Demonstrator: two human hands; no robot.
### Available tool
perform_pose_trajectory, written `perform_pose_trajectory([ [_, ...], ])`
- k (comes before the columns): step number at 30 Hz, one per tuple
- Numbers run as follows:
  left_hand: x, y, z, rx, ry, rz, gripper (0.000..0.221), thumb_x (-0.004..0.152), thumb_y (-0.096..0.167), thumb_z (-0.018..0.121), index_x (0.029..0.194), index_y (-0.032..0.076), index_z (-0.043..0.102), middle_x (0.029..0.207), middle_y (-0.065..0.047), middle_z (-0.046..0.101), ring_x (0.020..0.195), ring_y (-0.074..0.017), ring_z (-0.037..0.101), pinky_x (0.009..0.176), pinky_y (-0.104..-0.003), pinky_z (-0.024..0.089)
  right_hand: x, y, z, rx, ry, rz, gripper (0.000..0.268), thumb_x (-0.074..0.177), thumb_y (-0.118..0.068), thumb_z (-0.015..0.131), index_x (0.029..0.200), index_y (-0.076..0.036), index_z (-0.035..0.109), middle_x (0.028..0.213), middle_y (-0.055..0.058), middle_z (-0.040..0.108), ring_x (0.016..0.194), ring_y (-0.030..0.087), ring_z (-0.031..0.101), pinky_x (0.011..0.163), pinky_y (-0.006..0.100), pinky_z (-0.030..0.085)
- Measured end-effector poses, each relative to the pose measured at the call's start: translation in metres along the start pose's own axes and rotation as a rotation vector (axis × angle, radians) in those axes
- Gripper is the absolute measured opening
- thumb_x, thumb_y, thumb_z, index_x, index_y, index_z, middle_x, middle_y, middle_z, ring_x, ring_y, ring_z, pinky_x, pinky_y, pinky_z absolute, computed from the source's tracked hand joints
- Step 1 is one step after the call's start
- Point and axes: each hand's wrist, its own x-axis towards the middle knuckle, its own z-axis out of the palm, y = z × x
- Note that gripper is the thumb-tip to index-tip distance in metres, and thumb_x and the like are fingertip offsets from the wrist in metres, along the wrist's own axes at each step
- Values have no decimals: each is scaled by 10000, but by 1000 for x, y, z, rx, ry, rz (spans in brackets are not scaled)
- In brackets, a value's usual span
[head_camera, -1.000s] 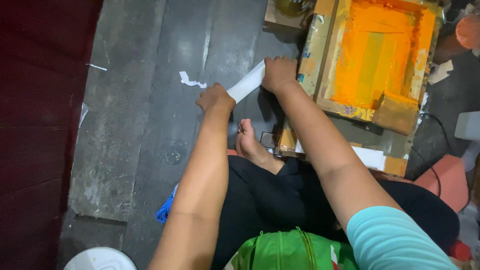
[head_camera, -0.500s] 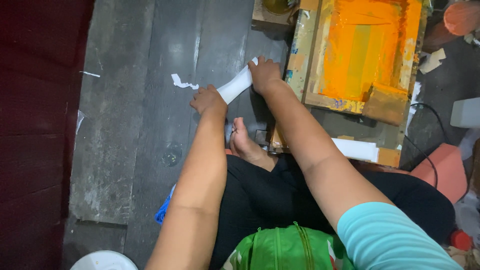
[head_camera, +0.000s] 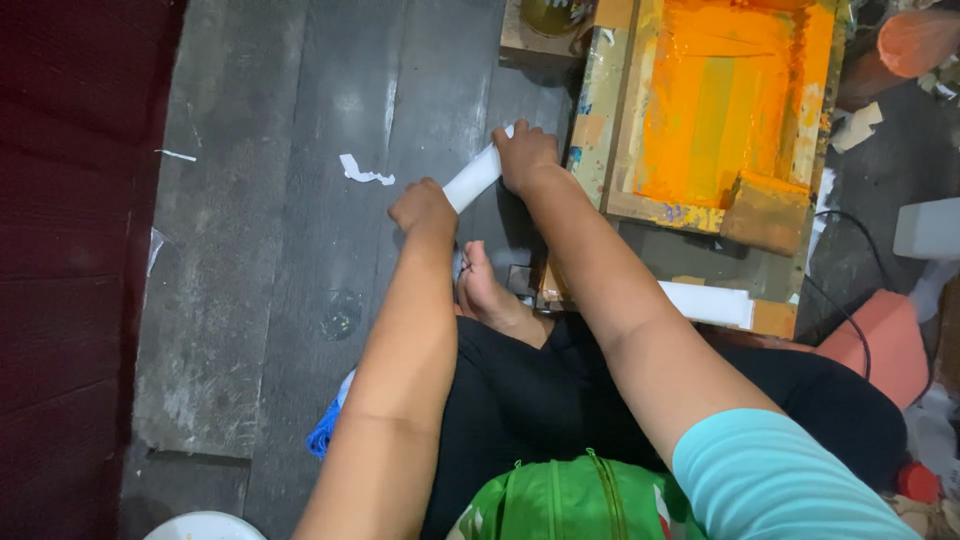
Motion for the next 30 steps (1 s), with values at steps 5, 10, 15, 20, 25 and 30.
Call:
perform_pose_trajectory([
  [5, -6, 4, -9, -4, -27, -17, 372, 913, 99, 683, 1272, 27, 613, 1116, -151, 655, 1064, -339, 675, 807, -504, 539, -3, 0, -3, 6, -18, 0, 405, 962, -132, 593, 1356, -122, 501, 1137, 204, 575, 969, 386, 672, 752, 541, 551],
  [10, -1, 3, -5, -15, -22, -14, 388, 883, 99, 724, 1253, 30, 632, 1083, -165, 669, 1030, -346, 688, 794, -496, 556, 2, 0, 5, -26, 28, 21, 365, 944, -167, 615, 1299, -128, 538, 1081, 178, 602, 948, 357, 680, 758, 521, 547],
  [15, -13, 7, -20, -3, -52, -33, 396, 912, 156, 673, 1293, 58, 634, 1165, -148, 672, 1123, -358, 649, 917, -534, 485, -3, -1, -7, 30, -35, 71, 595, 917, -285, 690, 1450, -191, 443, 1383, 214, 500, 1218, 418, 584, 951, 600, 452],
  [20, -54, 16, -66, -22, -93, -70, 442, 964, 206, 601, 1384, 73, 569, 1329, -144, 622, 1265, -362, 555, 1040, -541, 368, -69, -13, -92, 200, 133, -32, 616, 931, -175, 676, 1504, -116, 457, 1596, 272, 342, 1383, 446, 471, 1069, 603, 414],
  [25, -51, 11, -58, -60, -54, -56, 653, 939, 525, 586, 1433, 104, 517, 1455, -151, 543, 1355, -396, 458, 1052, -547, 308, -70, -6, -60, 214, 617, -143, 608, 841, -227, 708, 1427, -191, 551, 1536, 166, 433, 1313, 366, 534, 1077, 567, 402],
  [30, -68, 19, -69, -55, -5, -88, 742, 931, 599, 614, 1486, 125, 486, 1517, -142, 501, 1396, -402, 422, 1084, -567, 284, -181, -1, -86, 500, 656, -170, 714, 869, -203, 695, 1527, -168, 419, 1631, 241, 270, 1413, 433, 414, 1130, 745, 183],
])
